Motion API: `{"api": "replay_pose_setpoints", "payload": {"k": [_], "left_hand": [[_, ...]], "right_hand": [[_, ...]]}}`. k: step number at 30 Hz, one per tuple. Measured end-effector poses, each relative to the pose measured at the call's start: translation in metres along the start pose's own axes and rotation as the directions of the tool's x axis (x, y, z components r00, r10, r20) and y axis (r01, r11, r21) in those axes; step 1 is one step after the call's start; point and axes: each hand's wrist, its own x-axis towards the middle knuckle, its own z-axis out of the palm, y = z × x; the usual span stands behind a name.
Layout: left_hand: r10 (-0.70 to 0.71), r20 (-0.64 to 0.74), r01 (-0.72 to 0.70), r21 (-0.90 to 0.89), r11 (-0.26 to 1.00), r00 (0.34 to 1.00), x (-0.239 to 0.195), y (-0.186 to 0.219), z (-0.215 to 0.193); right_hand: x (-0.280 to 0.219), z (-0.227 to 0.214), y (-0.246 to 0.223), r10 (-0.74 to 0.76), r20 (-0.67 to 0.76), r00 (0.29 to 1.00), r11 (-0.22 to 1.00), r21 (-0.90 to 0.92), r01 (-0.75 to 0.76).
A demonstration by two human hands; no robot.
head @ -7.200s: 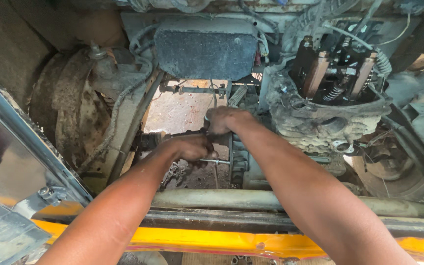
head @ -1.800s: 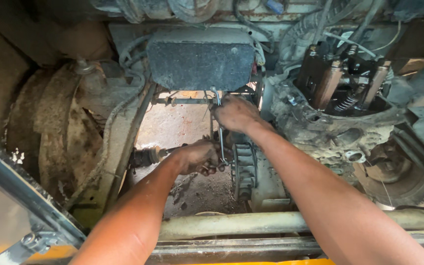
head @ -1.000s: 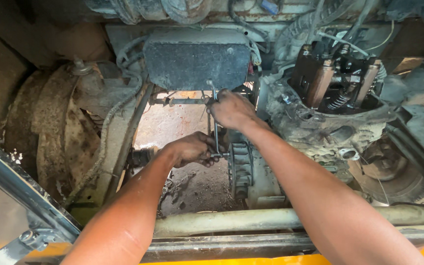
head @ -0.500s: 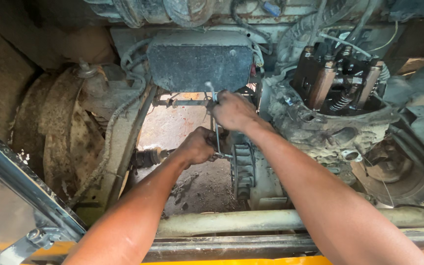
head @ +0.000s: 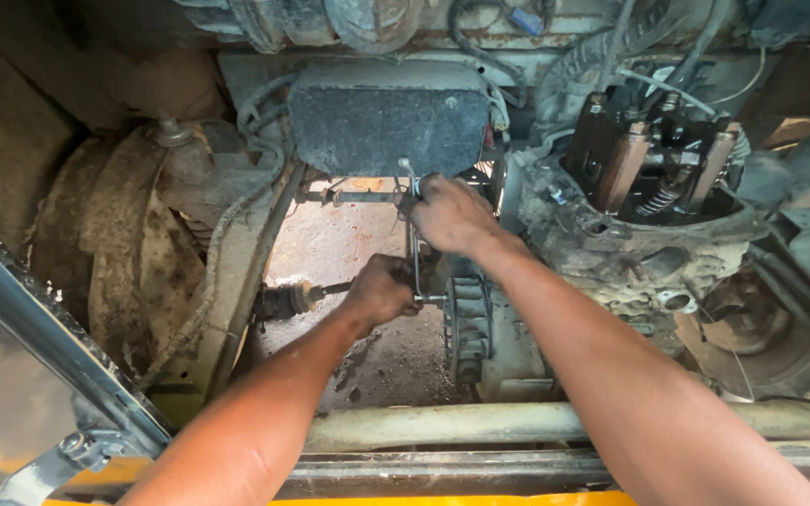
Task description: The person uses a wrench to loosen and remove bolts from a component under the vehicle's engine. They then detach and remove a fan-like part from the engine assembly.
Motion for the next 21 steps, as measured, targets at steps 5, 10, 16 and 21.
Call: {"api": "replay_pose_setpoints", "payload": {"k": [5, 10, 16, 21], "left_hand": [[0.136, -0.068, -0.114, 0.265, 0.958, 0.988, -0.009, 0.008, 0.001], [0.016, 0.058, -0.012, -0.073, 0.997, 0.998, -0.003, 0.002, -0.006], [0.014, 0.015, -0.012, -0.153, 0.988, 1.0, 0.002, -0.015, -0.018], [-0.011, -0.013, 0.007, -0.265, 0.964, 1.0, 0.008, -0.013, -0.02]], "right_hand": [[-0.009, -0.01, -0.009, 0.084, 0.051, 0.995, 0.994, 0.067, -0.087], [-0.024, -0.017, -0.015, 0.048, 0.062, 0.997, 0.996, 0.076, -0.052], [-0.061, -0.018, -0.015, -0.069, -0.039, 0.997, 0.994, 0.08, 0.072], [-0.104, -0.017, -0.018, -0.141, 0.091, 0.986, 0.989, 0.052, 0.137]]}}
